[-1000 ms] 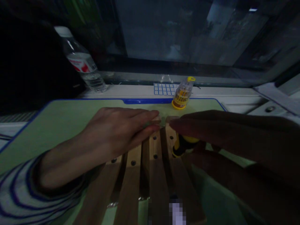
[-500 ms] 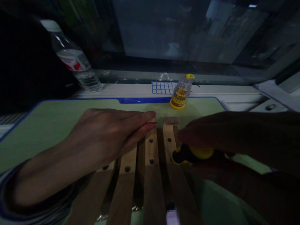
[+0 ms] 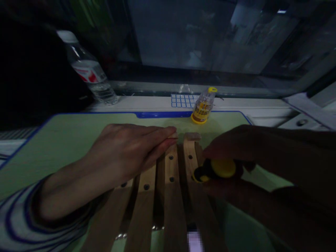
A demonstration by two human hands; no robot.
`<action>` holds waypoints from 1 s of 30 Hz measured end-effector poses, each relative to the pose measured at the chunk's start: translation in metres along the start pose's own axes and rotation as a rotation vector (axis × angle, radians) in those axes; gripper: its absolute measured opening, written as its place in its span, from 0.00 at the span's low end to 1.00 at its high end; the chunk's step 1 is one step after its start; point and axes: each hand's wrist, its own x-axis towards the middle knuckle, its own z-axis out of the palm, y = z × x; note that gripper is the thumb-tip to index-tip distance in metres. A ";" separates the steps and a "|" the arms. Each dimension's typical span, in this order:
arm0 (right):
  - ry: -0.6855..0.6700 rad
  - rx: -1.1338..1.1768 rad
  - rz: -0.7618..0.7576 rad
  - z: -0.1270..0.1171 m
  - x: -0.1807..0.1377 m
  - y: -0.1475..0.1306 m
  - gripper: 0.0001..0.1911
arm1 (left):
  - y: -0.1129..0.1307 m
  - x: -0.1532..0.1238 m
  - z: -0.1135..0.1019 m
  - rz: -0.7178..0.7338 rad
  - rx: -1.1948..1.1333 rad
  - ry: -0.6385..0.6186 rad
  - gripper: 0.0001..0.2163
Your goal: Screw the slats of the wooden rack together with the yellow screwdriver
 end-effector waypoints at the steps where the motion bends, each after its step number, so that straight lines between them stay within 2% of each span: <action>1: 0.050 0.041 -0.020 -0.006 0.002 -0.006 0.05 | 0.000 0.000 0.001 -0.005 0.002 0.002 0.17; 4: 0.002 0.069 0.003 -0.012 0.003 -0.013 0.05 | -0.002 0.000 0.004 0.011 -0.003 -0.014 0.16; 9: -0.070 0.119 -0.036 -0.002 0.001 -0.001 0.06 | -0.003 0.000 0.006 -0.009 -0.037 -0.046 0.16; 17: -0.057 0.118 -0.044 0.001 0.009 0.000 0.07 | -0.002 -0.001 0.007 -0.029 -0.071 -0.129 0.14; 23: -0.078 0.031 -0.026 0.001 0.008 0.006 0.11 | 0.012 0.004 -0.020 -0.046 -0.172 -0.131 0.16; 27: -0.068 -0.042 -0.032 0.003 0.009 0.008 0.16 | 0.034 0.014 -0.041 -0.095 -0.385 -0.277 0.10; 30: -0.064 -0.128 -0.018 0.005 0.010 0.008 0.19 | 0.047 0.025 -0.042 -0.168 -0.550 -0.372 0.09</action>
